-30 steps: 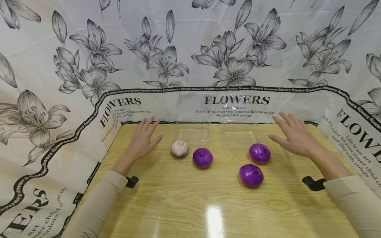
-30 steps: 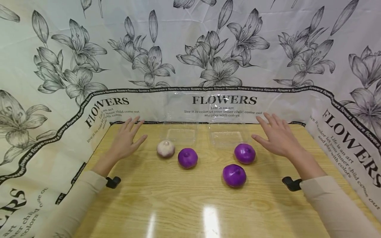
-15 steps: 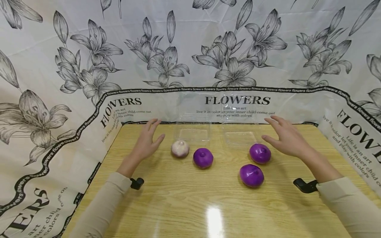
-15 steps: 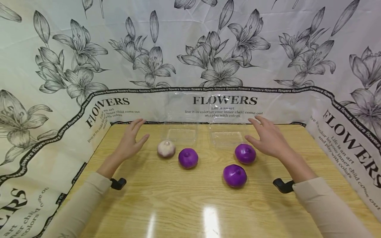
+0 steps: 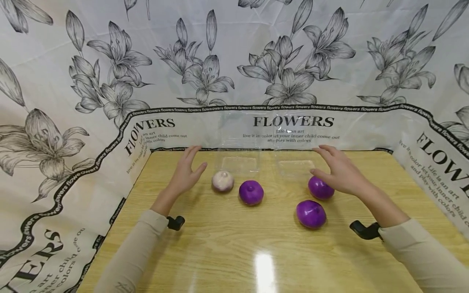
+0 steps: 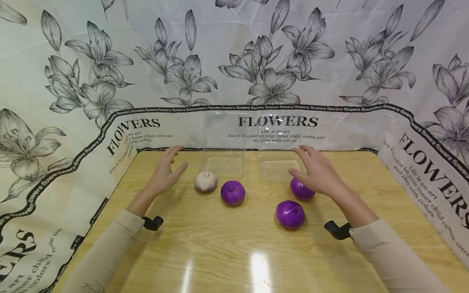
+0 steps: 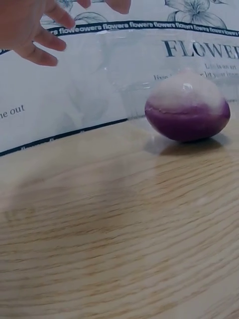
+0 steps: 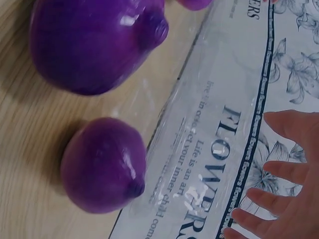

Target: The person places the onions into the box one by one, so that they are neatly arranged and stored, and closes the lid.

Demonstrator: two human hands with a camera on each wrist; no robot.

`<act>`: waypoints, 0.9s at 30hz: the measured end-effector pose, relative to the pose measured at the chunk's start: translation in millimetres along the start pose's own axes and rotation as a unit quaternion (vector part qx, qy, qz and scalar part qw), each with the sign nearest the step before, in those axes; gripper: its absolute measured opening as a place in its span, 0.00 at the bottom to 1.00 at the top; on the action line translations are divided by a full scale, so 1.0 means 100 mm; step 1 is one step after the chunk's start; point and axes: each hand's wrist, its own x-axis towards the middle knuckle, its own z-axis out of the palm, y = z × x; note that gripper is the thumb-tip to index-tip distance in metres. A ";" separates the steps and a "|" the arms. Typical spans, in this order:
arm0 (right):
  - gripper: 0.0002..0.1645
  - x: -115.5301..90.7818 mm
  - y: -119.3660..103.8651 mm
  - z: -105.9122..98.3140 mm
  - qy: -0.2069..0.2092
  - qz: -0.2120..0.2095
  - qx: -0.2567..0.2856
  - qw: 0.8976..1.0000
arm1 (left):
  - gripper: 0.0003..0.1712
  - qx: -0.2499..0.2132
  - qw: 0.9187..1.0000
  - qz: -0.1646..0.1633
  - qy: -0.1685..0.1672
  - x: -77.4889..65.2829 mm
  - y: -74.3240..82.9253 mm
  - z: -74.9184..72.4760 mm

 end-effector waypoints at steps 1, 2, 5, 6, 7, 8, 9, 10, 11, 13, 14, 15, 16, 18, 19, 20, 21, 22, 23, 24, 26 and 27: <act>0.44 0.01 -0.02 0.00 -0.002 -0.002 0.003 1.000 | 0.34 -0.006 1.000 -0.004 -0.001 0.01 0.00 0.00; 0.44 0.02 -0.05 0.01 -0.003 -0.004 0.007 1.000 | 0.34 -0.013 1.000 -0.008 -0.002 0.02 0.00 0.01; 0.43 0.05 -0.11 0.03 -0.006 -0.011 0.021 1.000 | 0.35 -0.036 0.999 -0.020 -0.004 0.05 0.01 0.01; 0.43 0.06 -0.13 0.05 -0.005 -0.016 0.026 1.000 | 0.35 -0.044 0.999 -0.025 -0.004 0.05 0.02 0.01; 0.43 0.07 -0.15 0.06 -0.005 -0.020 0.030 0.999 | 0.35 -0.051 0.998 -0.031 -0.005 0.06 0.02 0.02; 0.42 0.08 -0.17 0.08 -0.005 -0.025 0.035 0.999 | 0.35 -0.058 0.998 -0.036 -0.006 0.06 0.02 0.02; 0.42 0.09 -0.19 0.10 -0.004 -0.030 0.040 0.999 | 0.35 -0.065 0.997 -0.042 -0.008 0.06 0.02 0.02; 0.41 0.10 -0.21 0.12 -0.004 -0.035 0.044 0.998 | 0.35 -0.071 0.996 -0.047 -0.009 0.06 0.01 0.02; 0.41 0.11 -0.23 0.14 -0.004 -0.039 0.048 0.998 | 0.35 -0.075 0.996 -0.054 -0.011 0.07 0.01 0.03; 0.41 0.12 -0.26 0.18 -0.008 -0.041 0.056 0.998 | 0.35 -0.085 0.994 -0.066 -0.018 0.07 0.00 0.04; 0.41 0.13 -0.28 0.19 -0.011 -0.041 0.060 0.997 | 0.36 -0.090 0.993 -0.074 -0.022 0.07 -0.01 0.04; 0.41 0.14 -0.30 0.21 -0.012 -0.039 0.065 0.997 | 0.36 -0.094 0.992 -0.080 -0.024 0.07 -0.02 0.05; 0.41 0.15 -0.32 0.22 -0.016 -0.036 0.070 0.997 | 0.36 -0.098 0.991 -0.086 -0.026 0.08 -0.02 0.05; 0.41 0.17 -0.37 0.25 -0.022 -0.031 0.080 0.996 | 0.36 -0.106 0.989 -0.096 -0.030 0.08 -0.02 0.06; 0.42 0.17 -0.39 0.27 -0.025 -0.027 0.084 0.996 | 0.36 -0.110 0.988 -0.100 -0.031 0.09 -0.02 0.07; 0.42 0.18 -0.41 0.28 -0.028 -0.024 0.088 0.995 | 0.36 -0.115 0.987 -0.104 -0.030 0.09 -0.02 0.08; 0.42 0.19 -0.43 0.29 -0.031 -0.022 0.093 0.995 | 0.36 -0.118 0.987 -0.106 -0.029 0.09 -0.02 0.08; 0.42 0.19 -0.45 0.31 -0.034 -0.018 0.096 0.995 | 0.36 -0.122 0.986 -0.110 -0.029 0.10 -0.02 0.09; 0.41 0.20 -0.47 0.32 -0.037 -0.016 0.100 0.994 | 0.36 -0.127 0.985 -0.113 -0.029 0.10 -0.02 0.09; 0.41 0.20 -0.48 0.34 -0.040 -0.013 0.105 0.994 | 0.36 -0.132 0.984 -0.117 -0.029 0.11 -0.02 0.10; 0.41 0.21 -0.52 0.37 -0.046 -0.008 0.116 0.992 | 0.35 -0.144 0.981 -0.128 -0.029 0.12 -0.03 0.12; 0.41 0.22 -0.53 0.39 -0.048 -0.007 0.122 0.991 | 0.35 -0.150 0.979 -0.135 -0.029 0.12 -0.03 0.13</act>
